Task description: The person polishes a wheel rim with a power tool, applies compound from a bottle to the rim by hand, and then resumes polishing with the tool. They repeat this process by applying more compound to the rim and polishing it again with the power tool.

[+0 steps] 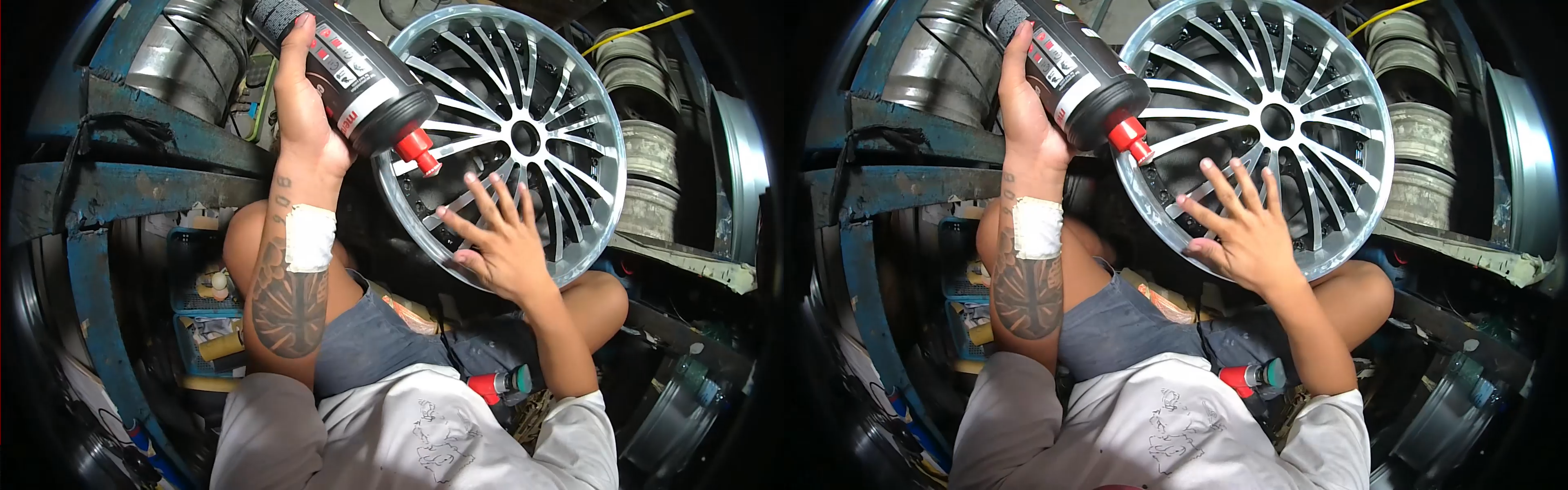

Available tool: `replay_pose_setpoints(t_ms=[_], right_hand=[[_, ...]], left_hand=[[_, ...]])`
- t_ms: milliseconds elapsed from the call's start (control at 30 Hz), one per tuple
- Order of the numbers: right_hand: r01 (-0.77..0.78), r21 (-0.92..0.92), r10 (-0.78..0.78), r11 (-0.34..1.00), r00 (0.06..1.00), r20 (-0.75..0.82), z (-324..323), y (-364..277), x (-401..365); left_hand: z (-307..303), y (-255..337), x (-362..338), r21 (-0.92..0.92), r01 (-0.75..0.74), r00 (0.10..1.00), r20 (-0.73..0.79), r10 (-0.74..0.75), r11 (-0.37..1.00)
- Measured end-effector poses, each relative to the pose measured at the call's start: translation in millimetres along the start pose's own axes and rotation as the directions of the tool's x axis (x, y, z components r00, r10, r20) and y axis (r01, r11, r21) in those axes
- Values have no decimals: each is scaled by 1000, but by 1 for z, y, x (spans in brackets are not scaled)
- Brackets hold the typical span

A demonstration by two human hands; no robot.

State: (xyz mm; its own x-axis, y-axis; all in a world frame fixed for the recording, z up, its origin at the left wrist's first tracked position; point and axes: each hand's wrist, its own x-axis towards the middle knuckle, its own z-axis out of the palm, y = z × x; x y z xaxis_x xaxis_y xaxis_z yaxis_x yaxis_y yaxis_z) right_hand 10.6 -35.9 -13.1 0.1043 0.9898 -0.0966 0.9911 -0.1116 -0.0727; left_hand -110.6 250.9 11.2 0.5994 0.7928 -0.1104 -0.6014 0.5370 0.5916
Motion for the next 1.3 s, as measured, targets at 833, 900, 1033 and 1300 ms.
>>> replay_pose_setpoints(t_ms=[833, 900, 1033, 1300], right_hand=[[-8, 116, 9, 993, 1000, -9, 12, 5, -3], [16, 191, -25, 981, 999, 44, 13, -1, -6], [-64, 170, 65, 983, 998, -4, 8, 10, -8], [-196, 219, 225, 956, 968, -114, -11, 31, -26]], left_hand=[[-28, -8, 4, -120, 252, 890, -362, -278, 960], [-37, -11, 15, -183, 258, 875, -373, -309, 949], [-50, -10, 27, -123, 213, 836, -490, -246, 969], [-139, -37, 33, 61, 599, 653, -614, -443, 799]])
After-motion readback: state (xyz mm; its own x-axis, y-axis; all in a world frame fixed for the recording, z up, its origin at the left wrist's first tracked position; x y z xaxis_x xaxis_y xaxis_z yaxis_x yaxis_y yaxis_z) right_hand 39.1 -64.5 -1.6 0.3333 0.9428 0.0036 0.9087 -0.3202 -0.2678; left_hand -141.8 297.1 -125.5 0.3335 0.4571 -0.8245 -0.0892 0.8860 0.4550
